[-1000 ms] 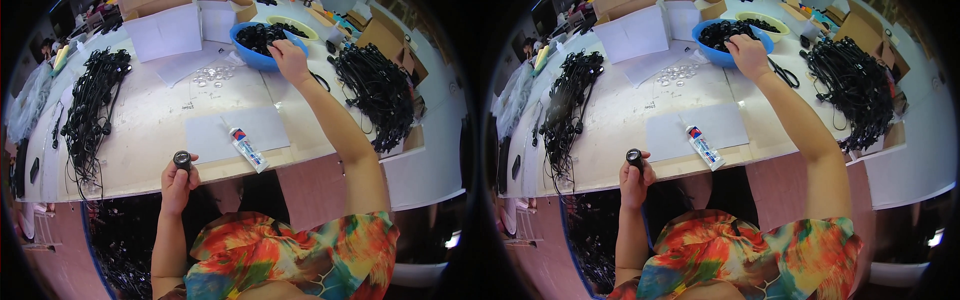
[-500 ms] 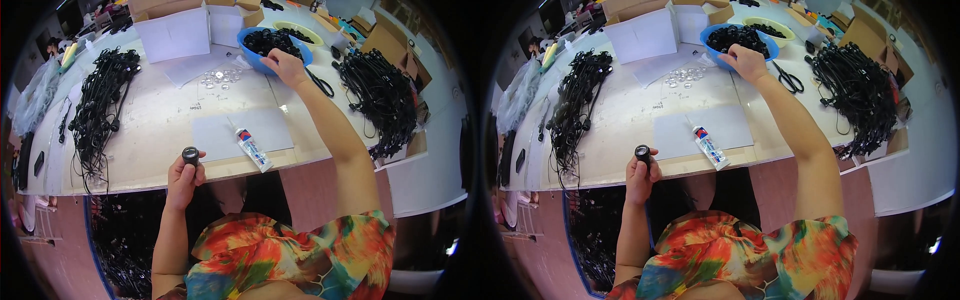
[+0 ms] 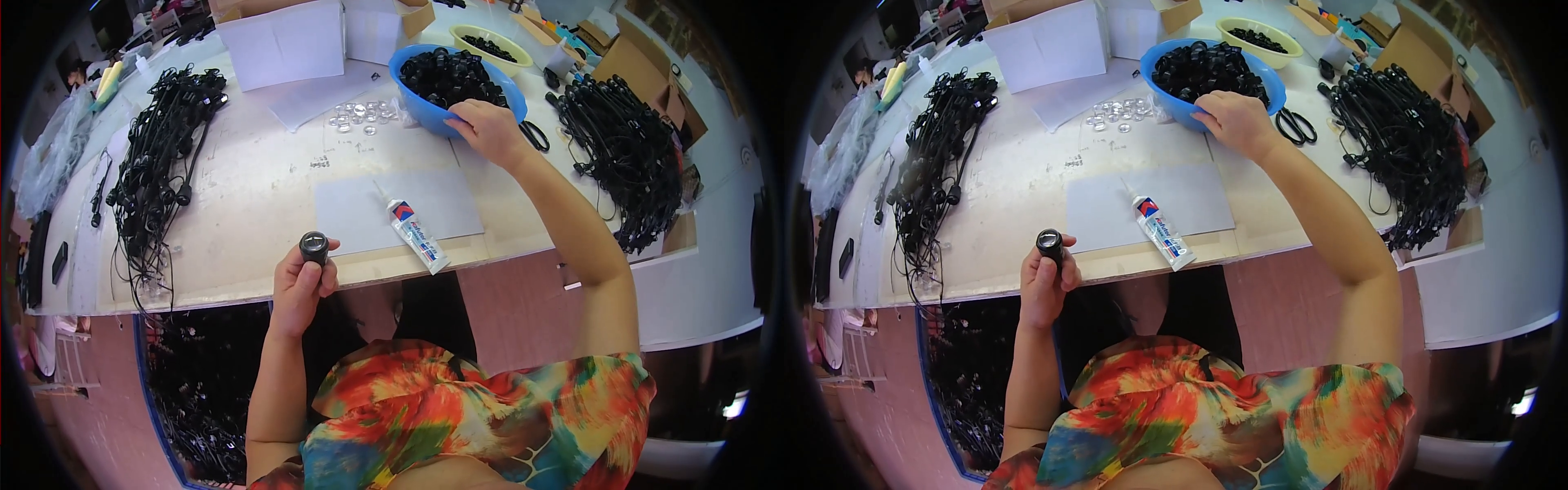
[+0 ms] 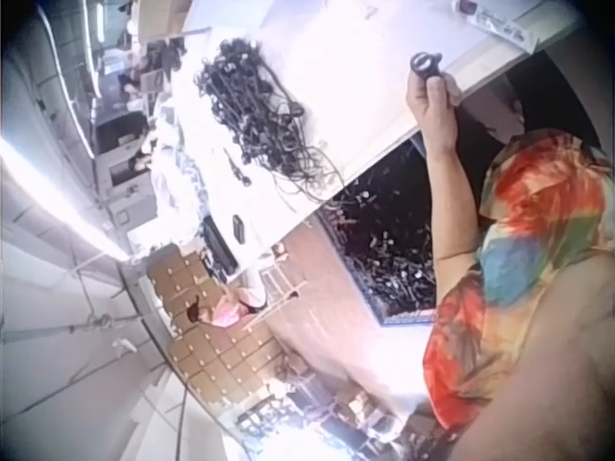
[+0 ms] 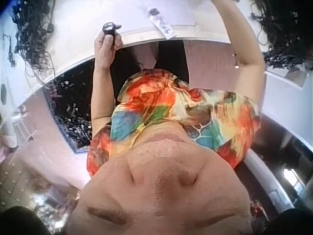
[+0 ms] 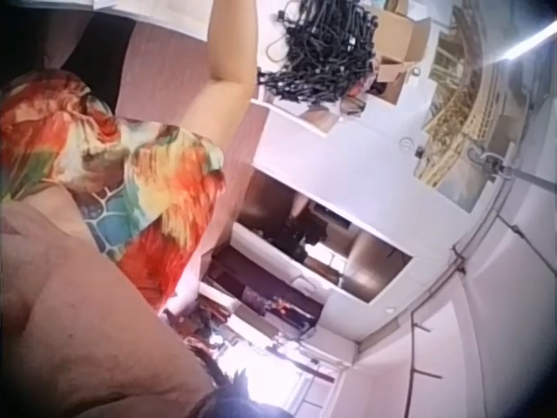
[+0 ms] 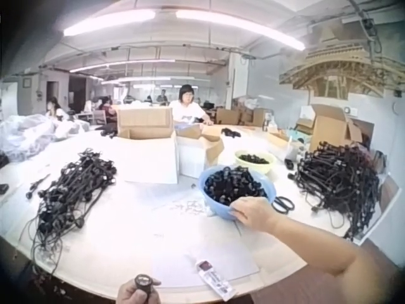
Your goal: The user is seen gluing a small part onto a cylindrical electronic component.
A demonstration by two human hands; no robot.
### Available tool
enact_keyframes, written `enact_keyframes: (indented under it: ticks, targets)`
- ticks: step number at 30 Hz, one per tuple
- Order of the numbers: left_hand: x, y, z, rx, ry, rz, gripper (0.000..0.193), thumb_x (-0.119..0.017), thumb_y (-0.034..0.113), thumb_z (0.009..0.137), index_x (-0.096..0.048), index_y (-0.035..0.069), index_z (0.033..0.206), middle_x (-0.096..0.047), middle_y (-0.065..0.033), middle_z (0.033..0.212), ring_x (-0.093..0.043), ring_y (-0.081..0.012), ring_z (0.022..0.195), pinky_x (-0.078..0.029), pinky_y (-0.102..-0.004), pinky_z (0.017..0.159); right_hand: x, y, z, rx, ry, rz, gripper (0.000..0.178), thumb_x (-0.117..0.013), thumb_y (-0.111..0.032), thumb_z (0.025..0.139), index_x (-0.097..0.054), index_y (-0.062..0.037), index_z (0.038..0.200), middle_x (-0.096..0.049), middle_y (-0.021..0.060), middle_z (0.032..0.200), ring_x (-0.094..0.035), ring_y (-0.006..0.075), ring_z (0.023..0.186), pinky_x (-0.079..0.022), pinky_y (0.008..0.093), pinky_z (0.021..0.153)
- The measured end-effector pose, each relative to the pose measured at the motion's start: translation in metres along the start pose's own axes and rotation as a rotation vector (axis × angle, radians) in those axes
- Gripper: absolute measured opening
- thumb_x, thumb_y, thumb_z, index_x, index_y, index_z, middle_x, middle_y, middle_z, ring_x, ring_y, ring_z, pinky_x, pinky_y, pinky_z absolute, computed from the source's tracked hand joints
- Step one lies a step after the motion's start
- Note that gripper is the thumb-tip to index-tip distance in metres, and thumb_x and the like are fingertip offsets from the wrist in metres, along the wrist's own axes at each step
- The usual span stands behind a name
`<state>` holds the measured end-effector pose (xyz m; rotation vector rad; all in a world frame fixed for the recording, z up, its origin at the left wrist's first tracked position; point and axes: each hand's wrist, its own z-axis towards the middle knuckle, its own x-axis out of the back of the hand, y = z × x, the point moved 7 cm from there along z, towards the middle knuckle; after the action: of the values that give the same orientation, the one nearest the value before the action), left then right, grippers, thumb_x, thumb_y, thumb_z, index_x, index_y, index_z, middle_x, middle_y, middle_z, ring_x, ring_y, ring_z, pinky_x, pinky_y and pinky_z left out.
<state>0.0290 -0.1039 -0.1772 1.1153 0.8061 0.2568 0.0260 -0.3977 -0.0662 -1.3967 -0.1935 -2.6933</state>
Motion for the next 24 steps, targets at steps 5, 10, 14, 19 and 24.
enact_keyframes:
  ticks: [5, 10, 14, 19, 24]
  targets:
    - [0.001, -0.002, 0.001, -0.008, -0.009, -0.011, 0.039, -0.052, 0.03, 0.087, -0.05, -0.002, 0.109, -0.044, -0.0002, 0.062, -0.039, -0.0072, 0.056, -0.031, -0.0201, 0.051, 0.0, 0.03, 0.018, -0.426, -0.158, 0.42, 0.017, -0.056, -0.02, 0.083, -0.06, -0.0053, 0.091, -0.061, 0.0076, 0.081, -0.058, 0.017, 0.07, -0.045, 0.0261, 0.063]
    - [0.001, -0.001, 0.002, 0.001, -0.018, -0.014, 0.039, -0.053, 0.029, 0.086, -0.05, -0.002, 0.109, -0.045, -0.0001, 0.062, -0.039, -0.0069, 0.056, -0.031, -0.0197, 0.051, -0.005, 0.02, 0.073, -0.223, 0.073, 0.306, 0.019, -0.053, -0.02, 0.083, -0.06, -0.0063, 0.094, -0.063, 0.01, 0.082, -0.059, 0.0228, 0.075, -0.046, 0.0306, 0.068]
    - [0.002, -0.002, 0.001, -0.006, -0.014, -0.023, 0.038, -0.053, 0.029, 0.086, -0.05, -0.002, 0.109, -0.044, 0.0004, 0.062, -0.038, -0.0062, 0.056, -0.031, -0.0194, 0.051, -0.076, -0.057, 0.094, -0.201, -0.023, 0.425, 0.028, -0.051, -0.021, 0.083, -0.054, -0.0024, 0.103, -0.056, 0.0177, 0.103, -0.052, 0.0316, 0.098, -0.041, 0.0368, 0.084]
    - [0.001, -0.002, 0.001, -0.012, -0.026, -0.005, 0.038, -0.053, 0.029, 0.086, -0.051, -0.001, 0.109, -0.044, 0.0014, 0.06, -0.037, -0.0052, 0.055, -0.03, -0.0185, 0.05, -0.156, -0.045, 0.096, -0.402, -0.221, 0.164, 0.042, -0.052, -0.027, 0.083, -0.047, 0.0034, 0.111, -0.042, 0.0226, 0.122, -0.037, 0.0338, 0.116, -0.03, 0.039, 0.096]
    - [0.0, -0.003, 0.0, 0.0, -0.078, -0.04, 0.039, -0.054, 0.029, 0.085, -0.051, -0.001, 0.109, -0.045, 0.0014, 0.062, -0.037, -0.0053, 0.055, -0.03, -0.0182, 0.051, -0.179, -0.022, 0.086, -0.711, -0.385, 0.124, 0.052, -0.049, -0.039, 0.084, -0.044, 0.0004, 0.118, -0.041, 0.0178, 0.124, -0.033, 0.0297, 0.119, -0.025, 0.0402, 0.099]
